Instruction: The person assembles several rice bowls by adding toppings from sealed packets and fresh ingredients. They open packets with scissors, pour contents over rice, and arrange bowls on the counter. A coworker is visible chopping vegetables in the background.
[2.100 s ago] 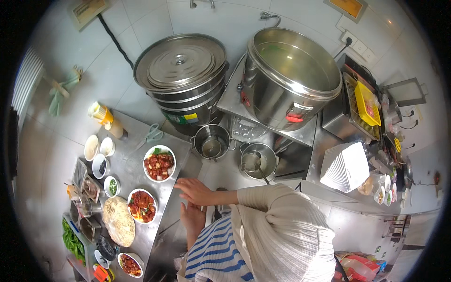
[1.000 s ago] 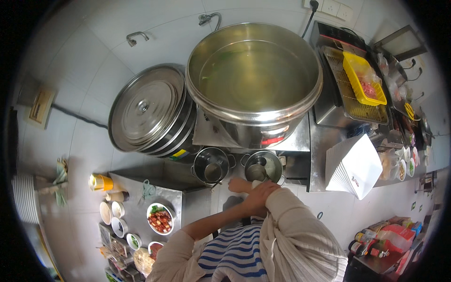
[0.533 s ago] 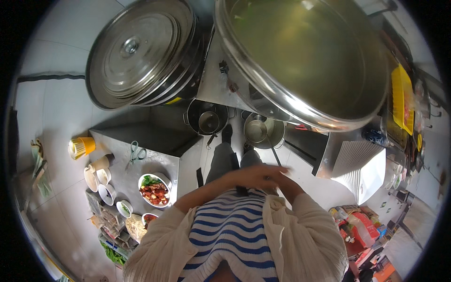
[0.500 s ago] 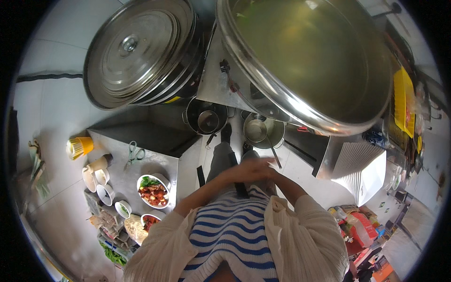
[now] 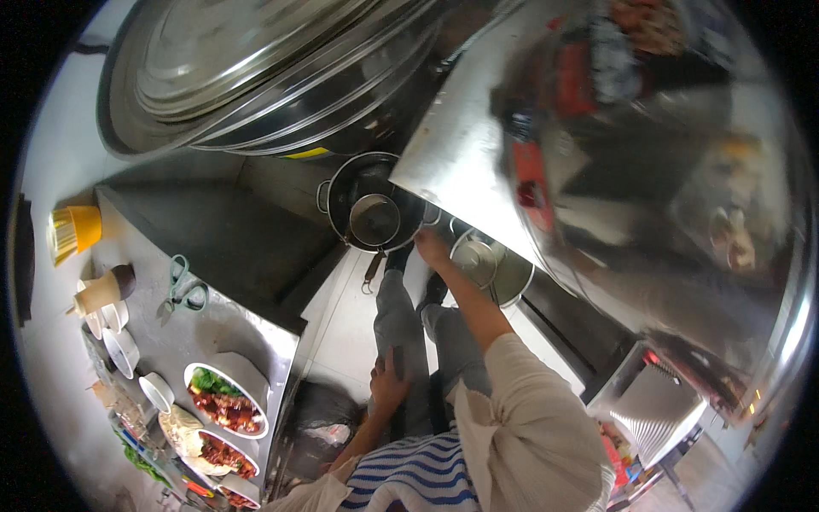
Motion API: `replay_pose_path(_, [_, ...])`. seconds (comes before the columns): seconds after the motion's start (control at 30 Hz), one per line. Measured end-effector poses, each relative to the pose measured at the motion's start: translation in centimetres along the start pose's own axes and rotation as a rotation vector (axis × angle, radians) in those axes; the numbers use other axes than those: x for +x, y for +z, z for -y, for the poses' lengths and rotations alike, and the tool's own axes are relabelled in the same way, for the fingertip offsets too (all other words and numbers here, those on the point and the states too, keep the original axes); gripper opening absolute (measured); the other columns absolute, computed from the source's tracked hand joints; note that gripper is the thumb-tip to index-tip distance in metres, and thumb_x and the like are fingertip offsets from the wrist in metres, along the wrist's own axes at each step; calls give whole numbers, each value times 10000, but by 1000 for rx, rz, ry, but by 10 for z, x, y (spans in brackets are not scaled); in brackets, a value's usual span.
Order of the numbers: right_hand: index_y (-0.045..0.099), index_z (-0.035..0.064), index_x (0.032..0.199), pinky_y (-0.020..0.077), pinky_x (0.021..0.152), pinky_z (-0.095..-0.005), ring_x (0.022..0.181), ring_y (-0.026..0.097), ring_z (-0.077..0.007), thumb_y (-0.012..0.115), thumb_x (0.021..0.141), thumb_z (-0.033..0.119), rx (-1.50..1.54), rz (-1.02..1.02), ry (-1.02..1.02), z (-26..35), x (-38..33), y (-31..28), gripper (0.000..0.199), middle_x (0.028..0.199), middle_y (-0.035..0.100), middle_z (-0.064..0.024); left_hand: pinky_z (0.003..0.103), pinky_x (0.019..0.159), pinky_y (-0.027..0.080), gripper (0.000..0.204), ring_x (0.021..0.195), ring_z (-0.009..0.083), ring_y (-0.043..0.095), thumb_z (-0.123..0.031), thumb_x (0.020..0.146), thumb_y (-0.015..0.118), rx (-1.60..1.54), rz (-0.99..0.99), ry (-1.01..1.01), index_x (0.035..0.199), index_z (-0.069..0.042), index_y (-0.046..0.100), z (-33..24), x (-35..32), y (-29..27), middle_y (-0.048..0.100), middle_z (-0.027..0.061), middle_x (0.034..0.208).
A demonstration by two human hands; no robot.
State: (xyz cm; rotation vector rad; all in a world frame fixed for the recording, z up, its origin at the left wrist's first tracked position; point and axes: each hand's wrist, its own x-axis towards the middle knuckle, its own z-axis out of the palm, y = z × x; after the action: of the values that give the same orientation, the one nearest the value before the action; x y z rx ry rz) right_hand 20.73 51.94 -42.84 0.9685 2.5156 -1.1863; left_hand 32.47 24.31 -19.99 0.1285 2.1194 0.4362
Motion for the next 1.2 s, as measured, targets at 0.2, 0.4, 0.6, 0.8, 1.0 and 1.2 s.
replay_pose_path(0.2, [657,59,1014,495,784,-473,975,608,-365,541,815,159,-621,215,-78,12,119,55,251,1072,646,-163,534,966,382,892,1178,436,423,-395,715,683,-73,-89,-93,1457,-178,237,15,17,-9,398,245,1342])
replay_pose_path(0.4, [686,79,1005,505,751,-477,888,639,-361,467,839,235,-669,276,168,9,148,77,316,1071,655,-170,532,986,359,939,1201,422,402,-408,684,698,-137,-103,-182,1463,-198,217,27,24,-11,389,227,1351])
replay_pose_path(0.6, [619,48,785,476,583,-409,664,590,-273,552,808,183,232,577,588,-1,201,62,153,798,621,-144,523,973,373,887,1174,421,419,-375,691,688,-215,-132,-175,1439,-160,263,17,22,-20,401,230,1329])
replay_pose_path(0.8, [494,-9,867,439,459,-307,538,517,-232,491,862,134,1056,617,1127,9,162,31,144,777,568,-209,510,940,408,839,1133,417,454,-346,705,674,-135,-132,-132,1418,-118,293,3,19,-21,432,231,1295])
replay_pose_path(1.0, [458,-35,947,465,551,-275,650,516,-207,318,1001,314,1734,579,1207,65,122,-10,380,835,524,-156,503,873,447,860,1068,414,505,-428,716,668,-64,-122,-108,1425,-124,289,-5,11,-11,497,248,1228])
replay_pose_path(1.2, [493,-35,899,461,517,-281,611,518,-201,459,947,279,1765,656,1174,125,50,-66,320,786,540,-143,488,812,479,869,970,417,561,-495,744,610,33,-57,-112,1451,-140,250,-3,3,5,553,248,1141])
